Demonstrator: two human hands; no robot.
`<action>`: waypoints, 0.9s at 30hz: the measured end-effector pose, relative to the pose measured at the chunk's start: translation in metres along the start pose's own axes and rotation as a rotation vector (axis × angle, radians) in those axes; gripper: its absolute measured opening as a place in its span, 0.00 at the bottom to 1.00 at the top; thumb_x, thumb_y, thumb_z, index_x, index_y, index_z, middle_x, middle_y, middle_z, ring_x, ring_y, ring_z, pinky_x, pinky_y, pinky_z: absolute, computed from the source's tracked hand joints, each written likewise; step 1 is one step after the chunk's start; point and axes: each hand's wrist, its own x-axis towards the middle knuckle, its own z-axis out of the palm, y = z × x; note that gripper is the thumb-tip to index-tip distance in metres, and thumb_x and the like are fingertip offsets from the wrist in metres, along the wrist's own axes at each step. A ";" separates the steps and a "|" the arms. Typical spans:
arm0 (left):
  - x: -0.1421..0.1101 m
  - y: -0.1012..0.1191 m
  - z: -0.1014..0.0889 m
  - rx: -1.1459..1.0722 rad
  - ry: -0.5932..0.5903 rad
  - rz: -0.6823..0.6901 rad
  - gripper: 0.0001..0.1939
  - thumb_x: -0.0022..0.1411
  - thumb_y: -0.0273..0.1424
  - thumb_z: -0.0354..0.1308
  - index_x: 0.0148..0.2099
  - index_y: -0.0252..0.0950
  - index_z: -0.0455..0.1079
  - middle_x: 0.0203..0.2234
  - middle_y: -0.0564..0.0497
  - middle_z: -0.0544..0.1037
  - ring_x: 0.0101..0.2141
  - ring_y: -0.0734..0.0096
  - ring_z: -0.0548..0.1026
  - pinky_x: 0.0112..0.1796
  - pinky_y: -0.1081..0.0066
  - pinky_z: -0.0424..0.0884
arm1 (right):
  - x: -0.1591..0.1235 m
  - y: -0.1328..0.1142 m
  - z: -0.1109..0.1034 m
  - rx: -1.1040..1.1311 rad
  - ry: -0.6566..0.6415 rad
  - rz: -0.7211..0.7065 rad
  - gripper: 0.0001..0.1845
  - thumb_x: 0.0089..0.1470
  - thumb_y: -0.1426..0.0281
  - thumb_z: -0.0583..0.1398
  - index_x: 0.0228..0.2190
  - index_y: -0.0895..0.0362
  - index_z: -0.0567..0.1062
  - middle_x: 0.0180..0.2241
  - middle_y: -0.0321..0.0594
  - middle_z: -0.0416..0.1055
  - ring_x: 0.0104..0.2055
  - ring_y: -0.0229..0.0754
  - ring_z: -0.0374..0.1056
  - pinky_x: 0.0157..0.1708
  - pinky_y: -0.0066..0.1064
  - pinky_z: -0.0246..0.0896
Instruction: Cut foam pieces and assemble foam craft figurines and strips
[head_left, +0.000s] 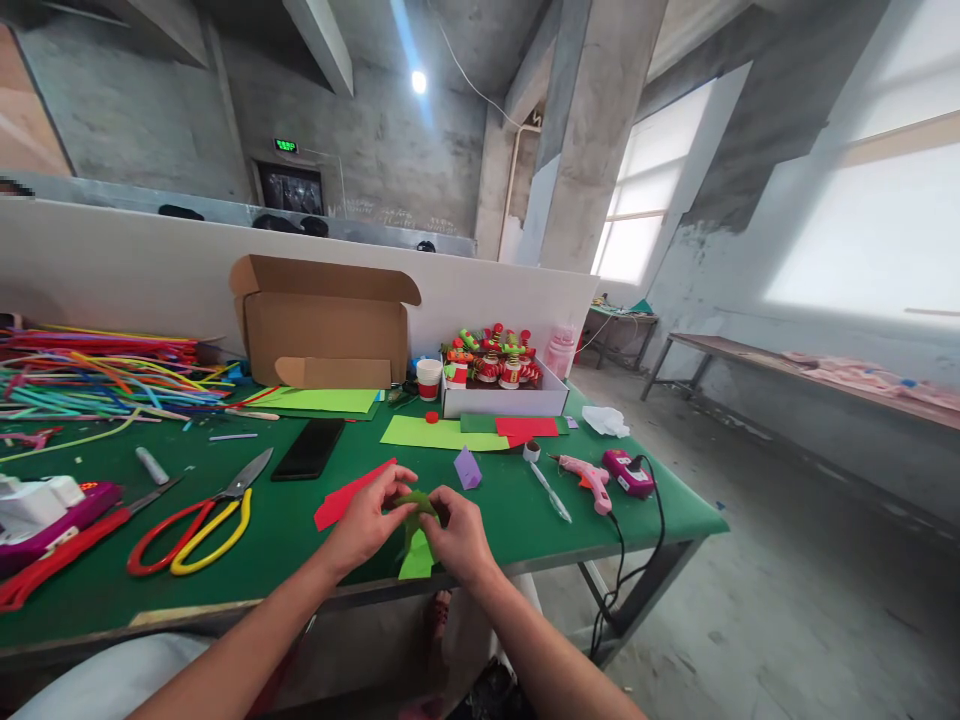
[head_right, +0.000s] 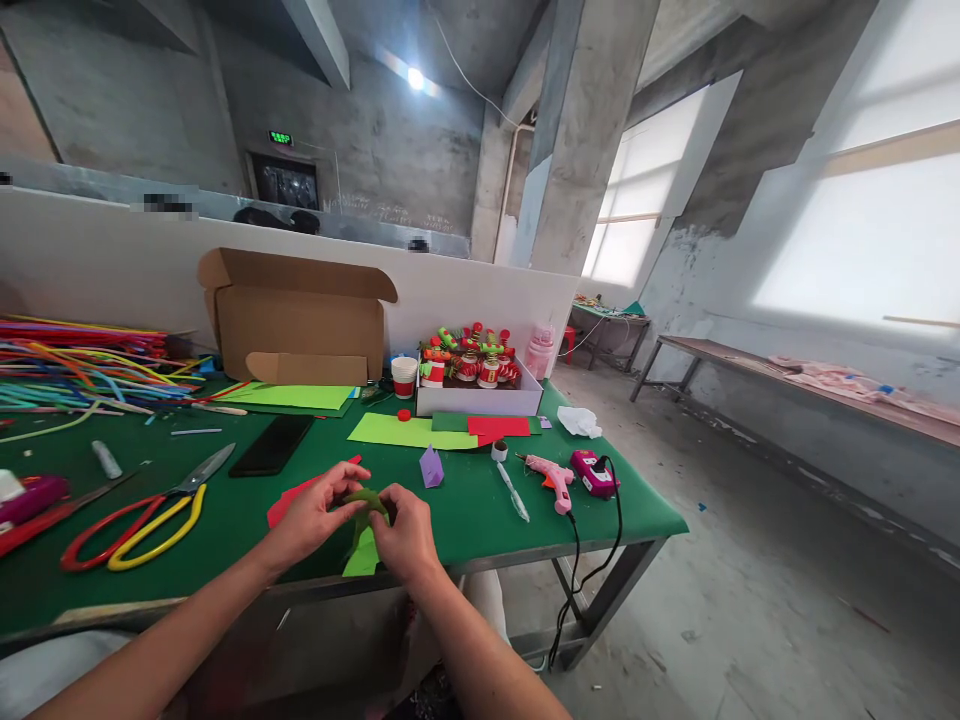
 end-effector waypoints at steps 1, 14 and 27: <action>0.000 0.001 -0.001 0.018 -0.048 -0.003 0.10 0.54 0.41 0.57 0.32 0.39 0.68 0.25 0.54 0.74 0.30 0.68 0.73 0.34 0.69 0.70 | 0.000 0.000 0.000 0.006 -0.007 0.004 0.04 0.43 0.73 0.57 0.23 0.54 0.64 0.21 0.28 0.61 0.24 0.34 0.57 0.25 0.26 0.51; -0.005 0.014 -0.013 0.222 -0.100 0.239 0.13 0.62 0.37 0.50 0.29 0.41 0.70 0.24 0.52 0.74 0.29 0.67 0.71 0.37 0.66 0.71 | -0.006 -0.004 0.015 0.505 -0.399 0.302 0.15 0.56 0.60 0.56 0.24 0.55 0.71 0.18 0.32 0.68 0.21 0.35 0.65 0.25 0.26 0.60; 0.004 0.013 -0.038 0.056 -0.204 -0.032 0.15 0.52 0.45 0.60 0.25 0.38 0.72 0.20 0.54 0.71 0.24 0.68 0.69 0.28 0.71 0.66 | -0.008 -0.013 0.001 0.251 -0.501 0.292 0.17 0.59 0.59 0.56 0.23 0.55 0.68 0.16 0.29 0.67 0.14 0.31 0.60 0.19 0.23 0.55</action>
